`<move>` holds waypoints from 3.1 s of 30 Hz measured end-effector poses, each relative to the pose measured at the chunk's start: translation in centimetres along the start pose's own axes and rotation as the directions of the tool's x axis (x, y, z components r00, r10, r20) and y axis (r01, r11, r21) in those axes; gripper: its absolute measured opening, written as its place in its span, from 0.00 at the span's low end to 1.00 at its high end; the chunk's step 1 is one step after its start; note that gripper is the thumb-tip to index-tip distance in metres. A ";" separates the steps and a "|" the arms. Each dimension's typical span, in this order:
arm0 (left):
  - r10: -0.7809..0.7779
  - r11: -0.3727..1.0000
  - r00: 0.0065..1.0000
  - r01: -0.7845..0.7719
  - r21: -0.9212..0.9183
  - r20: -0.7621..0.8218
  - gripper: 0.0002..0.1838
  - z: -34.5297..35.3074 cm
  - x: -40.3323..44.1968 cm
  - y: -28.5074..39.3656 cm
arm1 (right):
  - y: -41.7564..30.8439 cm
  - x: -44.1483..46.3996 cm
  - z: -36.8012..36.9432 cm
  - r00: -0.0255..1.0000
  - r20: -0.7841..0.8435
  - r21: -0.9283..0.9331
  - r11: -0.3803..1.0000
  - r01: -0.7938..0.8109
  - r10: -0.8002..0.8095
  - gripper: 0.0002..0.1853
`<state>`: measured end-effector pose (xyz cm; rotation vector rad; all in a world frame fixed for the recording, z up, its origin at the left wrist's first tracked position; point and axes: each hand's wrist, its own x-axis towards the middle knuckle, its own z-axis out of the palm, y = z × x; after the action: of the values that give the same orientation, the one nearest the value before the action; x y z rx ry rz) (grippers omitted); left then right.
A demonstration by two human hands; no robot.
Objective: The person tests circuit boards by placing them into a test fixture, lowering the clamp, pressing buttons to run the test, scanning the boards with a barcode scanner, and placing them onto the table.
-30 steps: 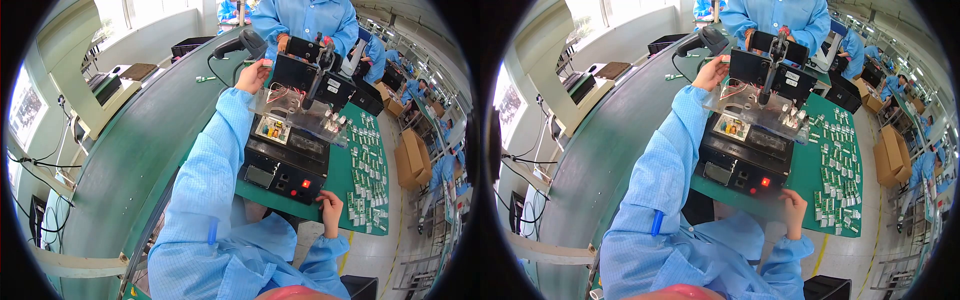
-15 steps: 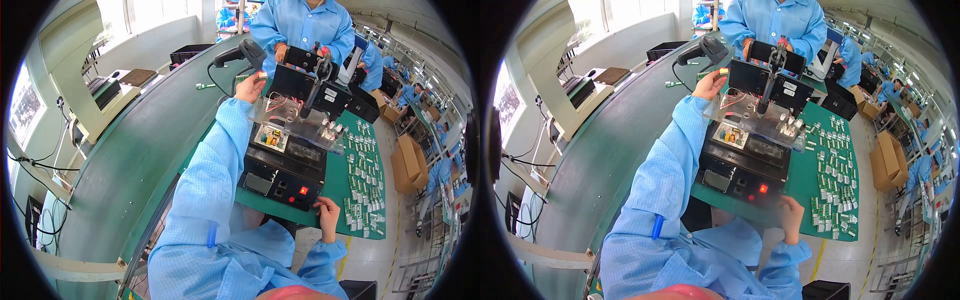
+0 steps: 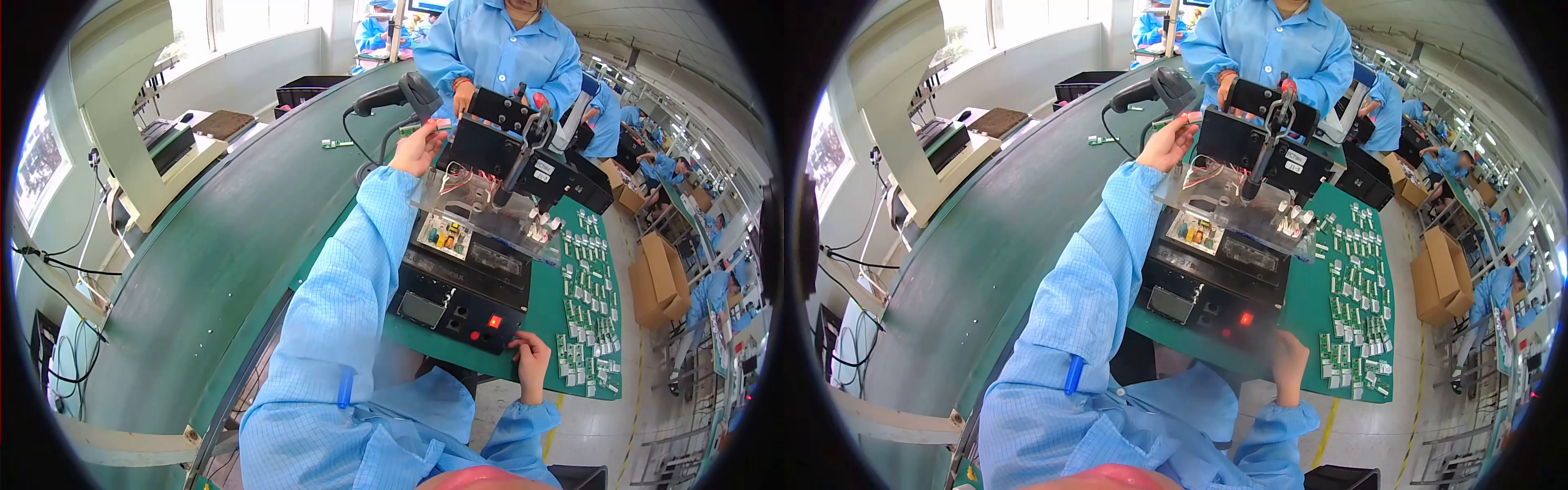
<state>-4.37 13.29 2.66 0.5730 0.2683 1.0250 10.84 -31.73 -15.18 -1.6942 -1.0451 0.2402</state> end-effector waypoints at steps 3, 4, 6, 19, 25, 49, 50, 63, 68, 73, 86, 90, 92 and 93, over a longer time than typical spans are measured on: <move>-0.006 1.000 1.000 0.006 0.007 0.023 0.10 0.1 -0.1 0.0 | 0.3 0.0 0.1 1.000 -0.008 -0.008 1.000 0.006 -0.006 0.15; -0.002 1.000 1.000 0.002 0.007 0.011 0.10 0.0 -0.1 -0.1 | 0.4 0.1 0.0 1.000 -0.012 -0.004 1.000 0.002 -0.002 0.15; 0.009 1.000 0.999 -0.009 0.018 -0.038 0.10 -0.9 0.3 -0.6 | 0.5 0.1 0.1 1.000 -0.018 -0.020 1.000 -0.001 0.001 0.15; -0.014 0.956 0.989 0.056 0.289 -0.144 0.10 -5.4 -2.0 1.3 | 0.1 0.1 0.1 1.000 -0.018 -0.062 0.998 -0.010 0.009 0.14; -0.020 0.272 0.991 0.134 0.953 -0.134 0.12 -12.9 -5.6 8.9 | -0.5 0.0 0.2 0.999 -0.007 -0.039 0.999 -0.033 0.033 0.15; 0.382 -0.330 0.827 -0.294 0.897 0.412 0.10 -18.6 -12.8 12.8 | -5.5 -4.2 -8.3 0.958 -0.281 -0.725 0.667 -0.173 -0.057 0.18; 0.366 -0.282 0.838 -0.313 0.907 0.404 0.09 -16.2 -13.6 10.3 | -5.9 -4.0 -8.0 0.969 -0.248 -0.690 0.705 -0.166 -0.014 0.17; 0.368 -0.004 0.853 -0.397 0.918 0.370 0.06 -14.6 -16.2 -2.2 | -6.6 -1.6 -10.7 0.949 0.314 -0.466 0.865 0.186 -0.035 0.22; 0.400 -0.007 0.828 -0.425 0.905 0.392 0.05 -14.7 -16.4 -2.2 | -4.6 -1.1 -11.2 0.942 0.330 -0.377 0.906 0.192 -0.062 0.12; 0.387 0.017 0.831 -0.441 0.897 0.401 0.05 -14.2 -16.6 -2.5 | -7.2 -0.3 -9.3 0.964 0.253 -0.342 0.924 0.173 -0.087 0.11; 0.397 0.089 0.843 -0.429 0.899 0.363 0.05 -13.8 -16.7 -2.6 | -15.6 7.7 9.0 0.834 -0.068 -0.453 0.762 0.462 -0.547 0.09; 0.391 0.032 0.817 -0.471 0.881 0.423 0.05 -13.9 -16.7 -2.7 | -15.0 9.6 10.7 0.792 -0.078 -0.644 0.637 0.424 -0.606 0.10; 0.392 0.045 0.816 -0.479 0.877 0.425 0.04 -13.7 -16.6 -2.7 | -14.6 10.4 10.9 0.865 -0.111 -0.570 0.744 0.348 -0.490 0.09; 0.396 0.053 0.808 -0.494 0.868 0.436 0.04 -13.6 -16.7 -2.8 | -14.4 10.7 10.9 0.909 -0.116 -0.509 0.810 0.292 -0.400 0.09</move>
<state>-17.14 2.17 -10.98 2.0313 0.7283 1.3719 3.02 -16.00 -3.74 -1.8657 -1.2949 -0.4813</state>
